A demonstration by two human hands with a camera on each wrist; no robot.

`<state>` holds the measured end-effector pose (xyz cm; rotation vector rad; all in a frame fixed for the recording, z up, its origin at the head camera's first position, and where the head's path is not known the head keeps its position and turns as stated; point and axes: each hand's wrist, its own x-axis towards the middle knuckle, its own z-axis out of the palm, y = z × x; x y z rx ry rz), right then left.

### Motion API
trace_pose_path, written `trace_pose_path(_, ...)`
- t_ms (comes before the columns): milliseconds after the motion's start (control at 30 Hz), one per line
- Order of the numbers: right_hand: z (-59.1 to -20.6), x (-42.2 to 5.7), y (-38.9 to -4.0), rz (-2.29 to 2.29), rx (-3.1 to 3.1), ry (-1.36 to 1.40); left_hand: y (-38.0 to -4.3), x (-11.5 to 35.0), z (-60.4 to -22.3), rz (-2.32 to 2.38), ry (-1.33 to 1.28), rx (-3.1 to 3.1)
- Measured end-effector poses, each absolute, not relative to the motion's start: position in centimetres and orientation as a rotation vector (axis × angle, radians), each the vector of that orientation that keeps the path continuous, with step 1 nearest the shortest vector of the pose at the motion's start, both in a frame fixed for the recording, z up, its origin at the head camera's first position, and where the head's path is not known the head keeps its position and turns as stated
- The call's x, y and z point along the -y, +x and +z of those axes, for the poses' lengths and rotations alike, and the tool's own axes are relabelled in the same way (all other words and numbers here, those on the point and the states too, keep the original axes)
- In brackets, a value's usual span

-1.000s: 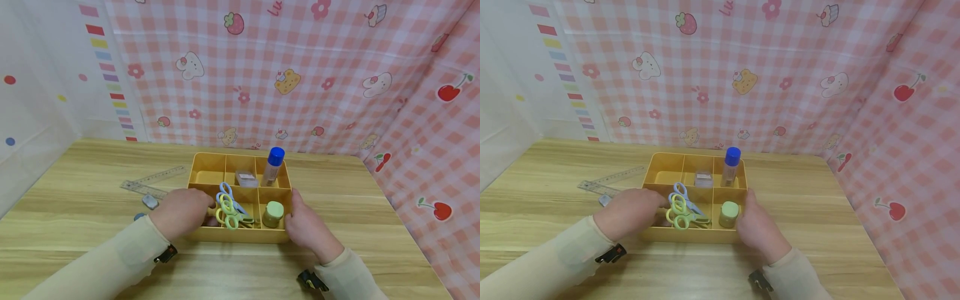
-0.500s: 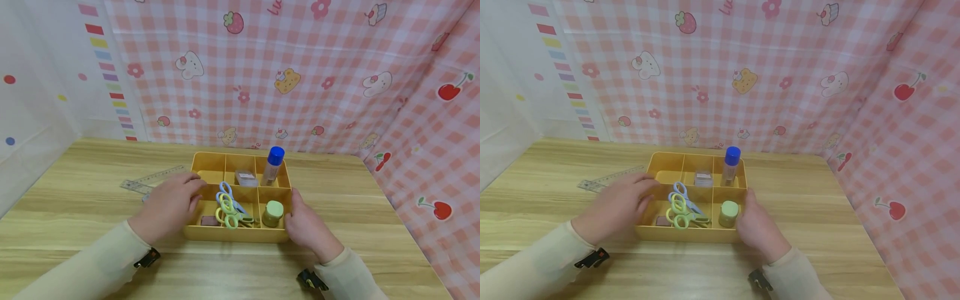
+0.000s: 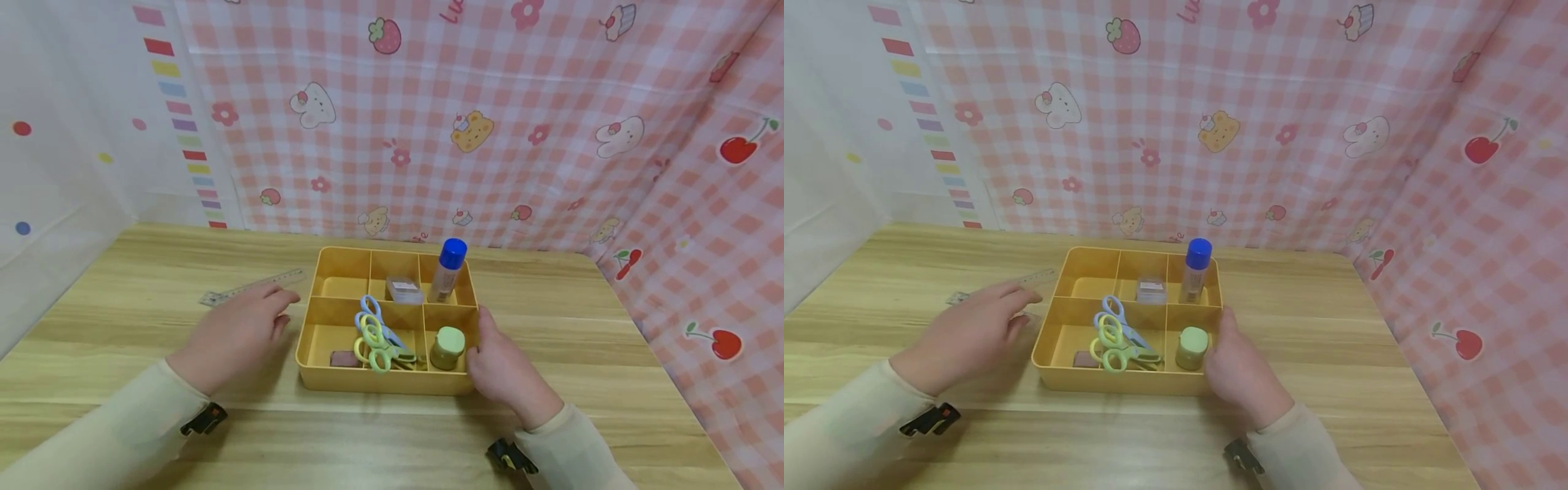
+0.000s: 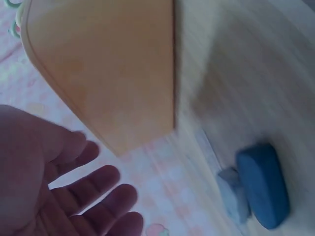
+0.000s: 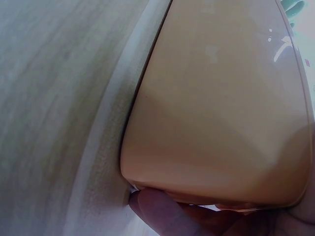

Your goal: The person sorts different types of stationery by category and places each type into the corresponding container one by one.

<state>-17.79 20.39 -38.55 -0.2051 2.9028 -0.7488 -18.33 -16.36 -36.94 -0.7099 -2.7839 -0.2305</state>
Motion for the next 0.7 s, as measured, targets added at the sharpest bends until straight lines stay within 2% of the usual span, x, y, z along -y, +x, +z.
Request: trace_pose_path(700, -38.3, -20.4, -17.7, -0.763, -2.918, -0.254, -16.6, 19.8, -37.5, -0.154, -0.663, 3.047)
